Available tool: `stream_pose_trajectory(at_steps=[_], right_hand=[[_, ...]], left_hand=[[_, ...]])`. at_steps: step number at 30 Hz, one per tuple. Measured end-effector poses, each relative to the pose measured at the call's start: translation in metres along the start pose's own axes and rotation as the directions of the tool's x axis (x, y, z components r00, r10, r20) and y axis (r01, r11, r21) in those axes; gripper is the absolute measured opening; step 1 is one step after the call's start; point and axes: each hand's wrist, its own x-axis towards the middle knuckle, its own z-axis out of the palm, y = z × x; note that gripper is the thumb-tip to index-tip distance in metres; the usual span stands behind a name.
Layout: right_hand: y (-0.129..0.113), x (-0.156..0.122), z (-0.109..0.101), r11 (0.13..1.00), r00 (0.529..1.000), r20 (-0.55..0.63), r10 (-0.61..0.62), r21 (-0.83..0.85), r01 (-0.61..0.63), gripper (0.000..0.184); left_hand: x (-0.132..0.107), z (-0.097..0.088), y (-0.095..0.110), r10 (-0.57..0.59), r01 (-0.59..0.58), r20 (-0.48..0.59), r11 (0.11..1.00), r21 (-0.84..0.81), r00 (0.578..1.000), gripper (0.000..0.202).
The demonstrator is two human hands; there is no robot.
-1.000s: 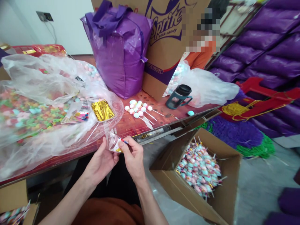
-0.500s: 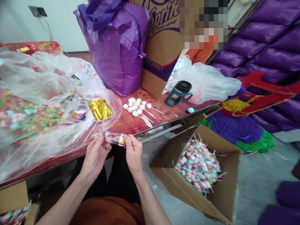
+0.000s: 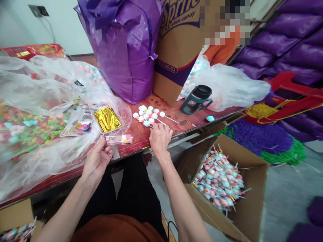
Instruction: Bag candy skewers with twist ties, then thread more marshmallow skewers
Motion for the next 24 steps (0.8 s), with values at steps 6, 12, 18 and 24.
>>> stream_pose_trajectory(at_steps=[6,12,18,24], right_hand=[[0.004,-0.016,-0.006,0.957,0.999,-0.034,0.006,0.290,0.005,0.019],[-0.003,-0.076,-0.046,0.725,0.989,-0.039,0.139,0.685,-0.075,0.012],[0.008,-0.099,-0.070,0.791,0.996,-0.090,-0.019,0.608,0.070,0.010],[0.017,-0.099,-0.079,0.830,0.977,-0.065,-0.203,0.518,0.207,0.011]], left_hand=[[0.004,0.004,0.011,-0.125,0.121,-0.098,0.992,-0.047,0.987,0.019],[0.006,0.000,0.013,-0.086,0.081,-0.090,0.995,-0.065,0.992,0.023],[0.006,-0.009,0.006,-0.037,0.036,-0.060,0.999,-0.024,0.998,0.023],[0.007,-0.019,0.002,0.225,-0.228,0.104,0.974,0.012,0.969,0.040]])
